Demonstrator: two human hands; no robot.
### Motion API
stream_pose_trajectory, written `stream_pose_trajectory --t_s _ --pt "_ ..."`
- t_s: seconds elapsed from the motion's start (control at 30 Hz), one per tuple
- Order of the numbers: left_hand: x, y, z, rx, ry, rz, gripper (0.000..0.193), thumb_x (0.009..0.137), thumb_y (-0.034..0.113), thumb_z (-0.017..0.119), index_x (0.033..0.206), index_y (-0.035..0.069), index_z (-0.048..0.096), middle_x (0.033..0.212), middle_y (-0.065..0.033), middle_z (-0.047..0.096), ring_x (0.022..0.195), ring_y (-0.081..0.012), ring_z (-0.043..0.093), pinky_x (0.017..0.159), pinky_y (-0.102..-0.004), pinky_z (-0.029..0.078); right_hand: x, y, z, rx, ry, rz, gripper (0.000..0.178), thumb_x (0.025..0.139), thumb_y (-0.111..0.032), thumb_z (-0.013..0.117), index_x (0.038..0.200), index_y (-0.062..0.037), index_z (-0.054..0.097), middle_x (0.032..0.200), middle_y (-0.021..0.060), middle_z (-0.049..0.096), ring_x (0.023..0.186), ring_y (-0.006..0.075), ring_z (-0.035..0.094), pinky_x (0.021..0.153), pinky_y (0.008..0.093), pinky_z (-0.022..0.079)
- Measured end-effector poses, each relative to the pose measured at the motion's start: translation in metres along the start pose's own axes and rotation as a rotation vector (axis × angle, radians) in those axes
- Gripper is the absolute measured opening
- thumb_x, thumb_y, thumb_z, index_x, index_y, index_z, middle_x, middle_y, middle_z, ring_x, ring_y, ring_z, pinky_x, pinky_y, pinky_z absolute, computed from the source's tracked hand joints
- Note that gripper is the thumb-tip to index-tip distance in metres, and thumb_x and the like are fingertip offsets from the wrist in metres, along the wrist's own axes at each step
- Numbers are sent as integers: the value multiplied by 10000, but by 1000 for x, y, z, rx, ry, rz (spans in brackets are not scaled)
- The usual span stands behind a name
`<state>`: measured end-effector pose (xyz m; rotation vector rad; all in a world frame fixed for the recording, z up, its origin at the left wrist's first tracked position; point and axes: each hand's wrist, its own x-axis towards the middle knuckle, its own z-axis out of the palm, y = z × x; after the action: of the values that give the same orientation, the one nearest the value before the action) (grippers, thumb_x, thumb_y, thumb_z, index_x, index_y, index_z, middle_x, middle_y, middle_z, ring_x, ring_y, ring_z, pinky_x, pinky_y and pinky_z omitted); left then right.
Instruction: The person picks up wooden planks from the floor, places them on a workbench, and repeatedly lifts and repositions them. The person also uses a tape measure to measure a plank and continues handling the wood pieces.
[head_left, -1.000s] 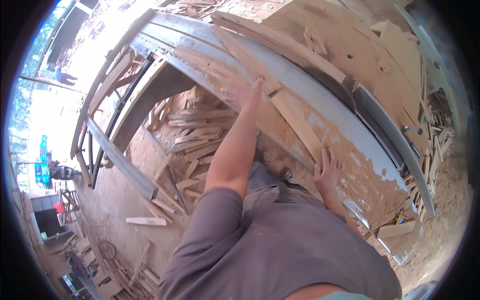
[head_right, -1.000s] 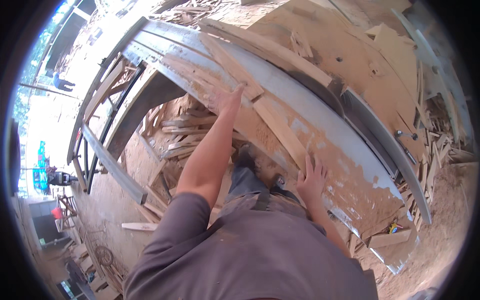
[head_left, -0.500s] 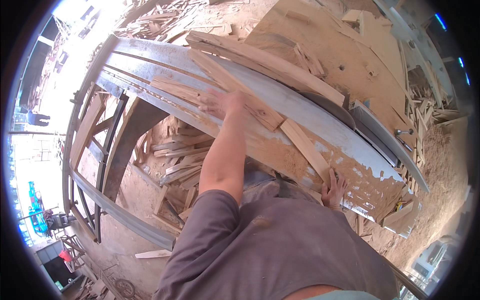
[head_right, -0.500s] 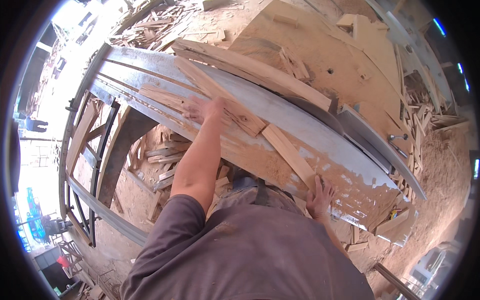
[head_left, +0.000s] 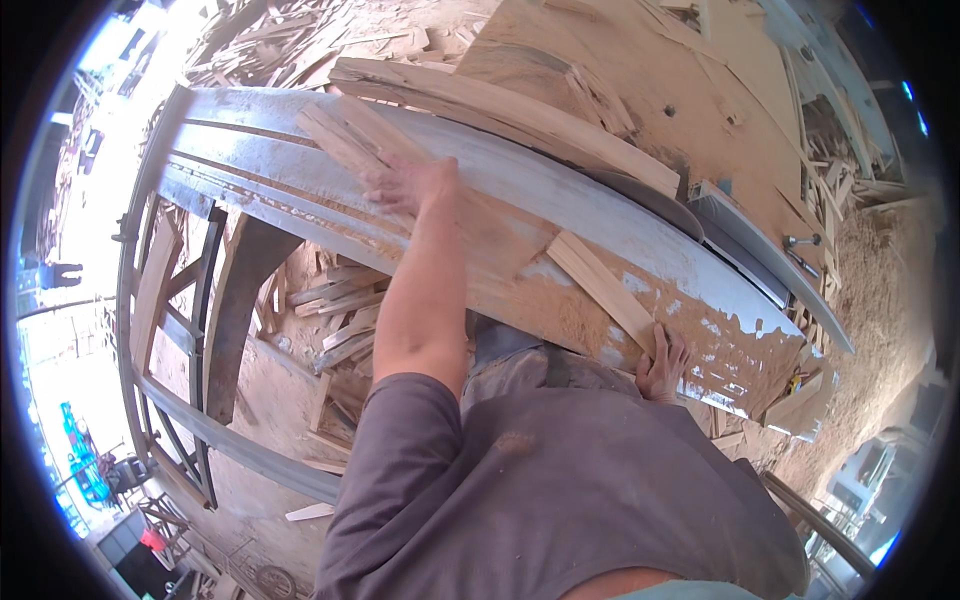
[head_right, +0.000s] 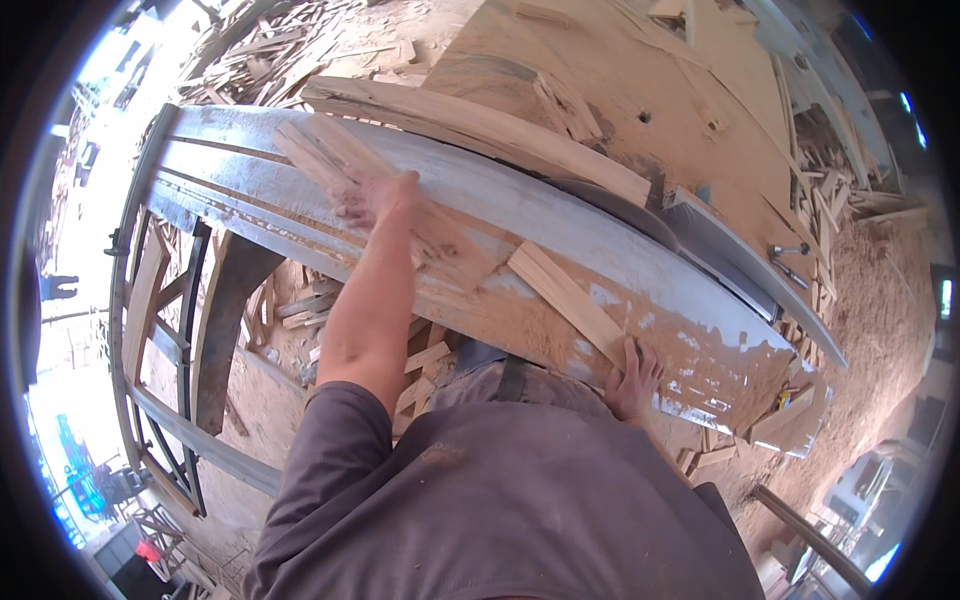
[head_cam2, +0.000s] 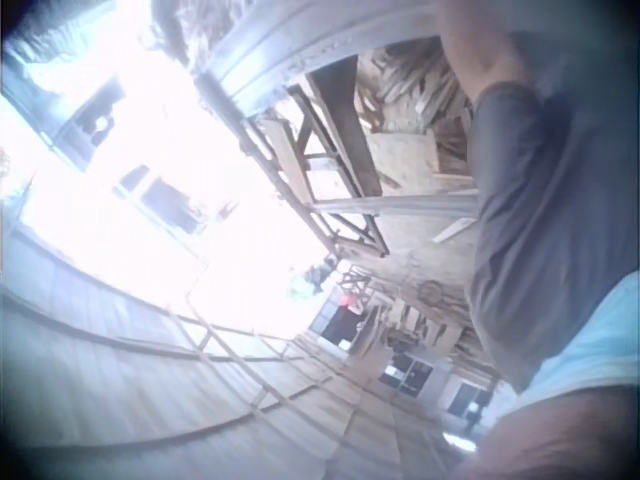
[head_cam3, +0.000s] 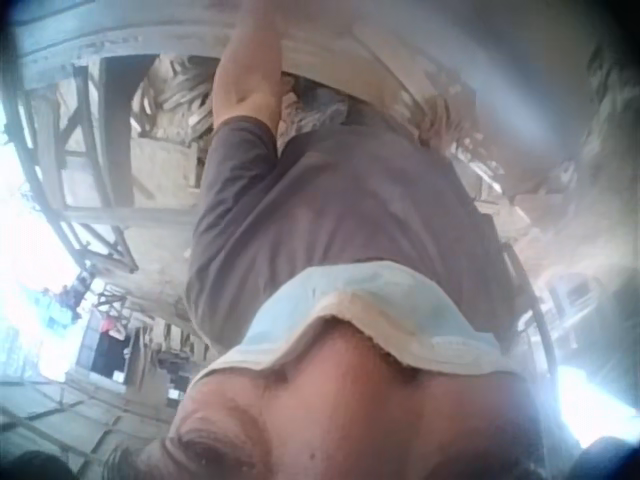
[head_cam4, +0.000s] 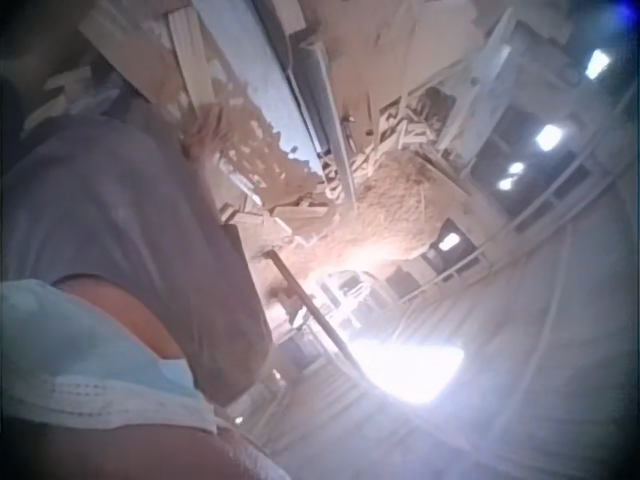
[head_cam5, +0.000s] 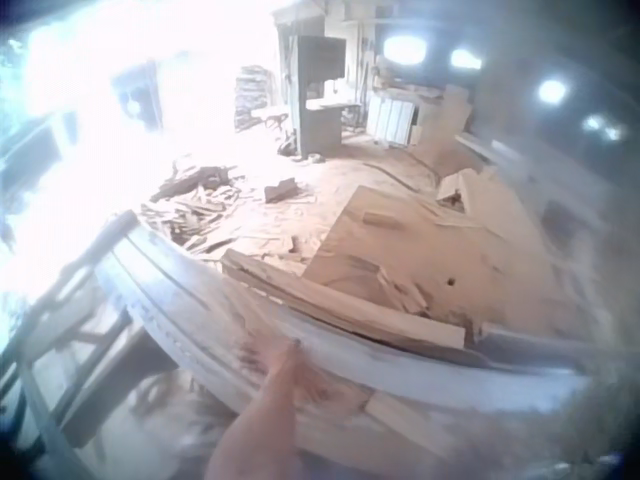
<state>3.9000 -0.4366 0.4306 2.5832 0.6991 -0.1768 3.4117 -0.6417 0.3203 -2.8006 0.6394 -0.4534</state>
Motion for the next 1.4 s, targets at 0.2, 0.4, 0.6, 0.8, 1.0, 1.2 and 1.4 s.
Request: stream_pose_trajectory --t_s 0.2,0.4,0.6,0.8,1.0,1.2,1.4 --pt "29 -44 -29 -5 65 2 1200 750 415 806 1699 162 115 1709 -337 -28 1556 -596 33 1282 -590 128 3 4 1 6 5 10 736 794 -150 681 1507 -102 504 1461 174 467 1369 431 425 1176 600 307" --pt "53 -89 -26 -66 372 336 1111 738 331 785 1663 105 214 1513 -403 390 1385 -585 430 1198 -599 322 -2 16 13 15 -12 -11 759 782 -147 691 1516 -107 500 1478 179 455 1386 424 424 1160 598 332" --pt "28 -72 -45 -58 207 329 806 757 158 801 1473 17 458 1215 -305 649 1164 -449 649 998 -490 526 -11 21 17 -31 33 17 749 776 -142 677 1508 -132 518 1463 174 472 1367 423 443 1152 594 341" --pt "64 -150 -71 -936 -204 150 548 764 -21 712 1296 -79 592 1107 -158 690 960 -296 701 810 -418 576 -4 16 14 -36 36 18 683 800 -180 638 1473 -104 550 1454 193 490 1327 427 472 1142 588 342" --pt "132 3 -156 -703 384 568 440 981 189 611 1327 -83 583 1220 -208 655 1091 -303 679 915 -391 549 -7 17 8 -22 -20 72 711 810 -189 637 1506 -128 509 1479 181 459 1369 433 427 1157 596 323" --pt "186 119 -163 -178 97 1221 665 936 124 670 1557 60 442 1628 -226 405 1442 -321 493 1214 -454 398 0 11 5 -26 -43 106 727 802 -185 652 1511 -133 496 1484 175 448 1383 428 410 1172 596 314" --pt "108 127 -31 515 -156 1728 904 801 141 806 1609 144 400 1528 -219 519 1421 -388 495 1198 -477 391 1 6 6 -21 -15 127 716 786 -154 638 1490 -112 514 1474 186 460 1363 439 426 1171 586 332"
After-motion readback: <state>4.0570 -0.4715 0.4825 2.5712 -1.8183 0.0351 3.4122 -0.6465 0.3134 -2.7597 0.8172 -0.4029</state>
